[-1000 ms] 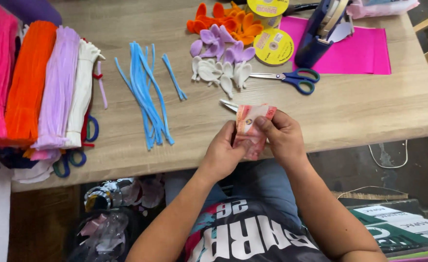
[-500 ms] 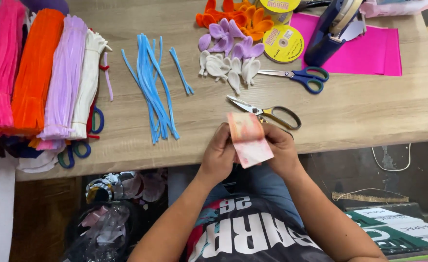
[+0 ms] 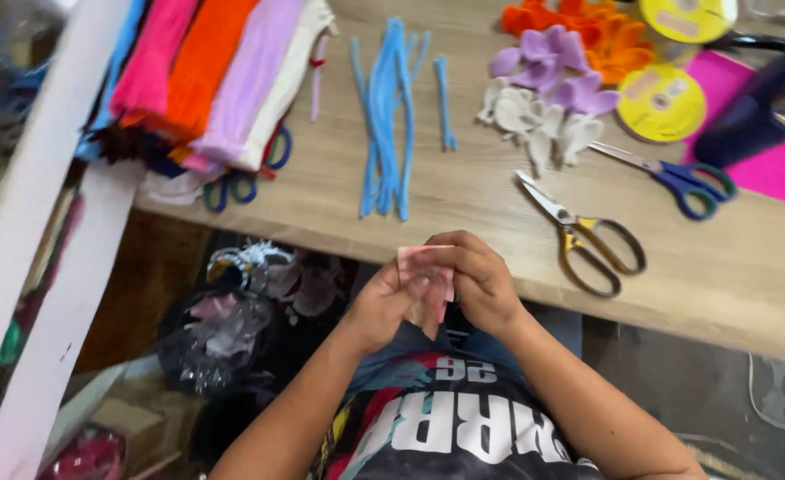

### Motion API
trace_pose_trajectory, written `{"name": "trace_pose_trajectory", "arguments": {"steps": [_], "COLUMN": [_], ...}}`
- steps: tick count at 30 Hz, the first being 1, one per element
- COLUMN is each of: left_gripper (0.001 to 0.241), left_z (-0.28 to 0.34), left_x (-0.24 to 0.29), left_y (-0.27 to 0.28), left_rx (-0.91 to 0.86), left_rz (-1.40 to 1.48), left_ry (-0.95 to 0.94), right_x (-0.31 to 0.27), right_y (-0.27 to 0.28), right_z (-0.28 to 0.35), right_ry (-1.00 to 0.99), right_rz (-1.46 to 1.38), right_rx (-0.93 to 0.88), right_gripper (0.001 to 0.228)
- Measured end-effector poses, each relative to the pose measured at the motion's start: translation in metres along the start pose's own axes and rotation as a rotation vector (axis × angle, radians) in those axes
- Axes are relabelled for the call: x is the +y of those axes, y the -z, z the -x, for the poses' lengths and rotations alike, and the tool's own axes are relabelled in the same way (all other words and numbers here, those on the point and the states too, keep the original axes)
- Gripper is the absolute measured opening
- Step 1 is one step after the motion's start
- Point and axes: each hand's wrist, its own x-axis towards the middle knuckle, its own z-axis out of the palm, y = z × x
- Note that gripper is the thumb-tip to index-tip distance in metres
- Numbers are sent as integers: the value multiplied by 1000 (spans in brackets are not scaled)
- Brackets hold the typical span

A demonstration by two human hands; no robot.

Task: The person sits at a table and repeatedly picks up blue pipe cleaners, folds them in half, and cuts them into smaller segments using scissors. The cut pieces are placed in a pile on the table alongside other craft supplies.

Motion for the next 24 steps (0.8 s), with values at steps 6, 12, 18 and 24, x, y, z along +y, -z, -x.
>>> {"name": "trace_pose_trajectory", "arguments": {"steps": [6,12,18,24], "left_gripper": [20,72,33,40], "left_z": [14,35,42,50], "left_x": [53,35,14,34], "left_y": [19,75,43,66], "left_rx": [189,275,601,854], "left_rz": [-799,-438,162,-68], "left_ry": [-92,-52,-284,-409], "right_x": [6,26,45,9], "right_y": [-28,-73,-121,-142], "right_z": [-7,-10,-4,-2], "right_ry": [-355,-542,-503,147], "right_rz": [94,40,-240,318], "right_rx": [-156,-24,-36,-367], "right_gripper": [48,20,22,43]}}
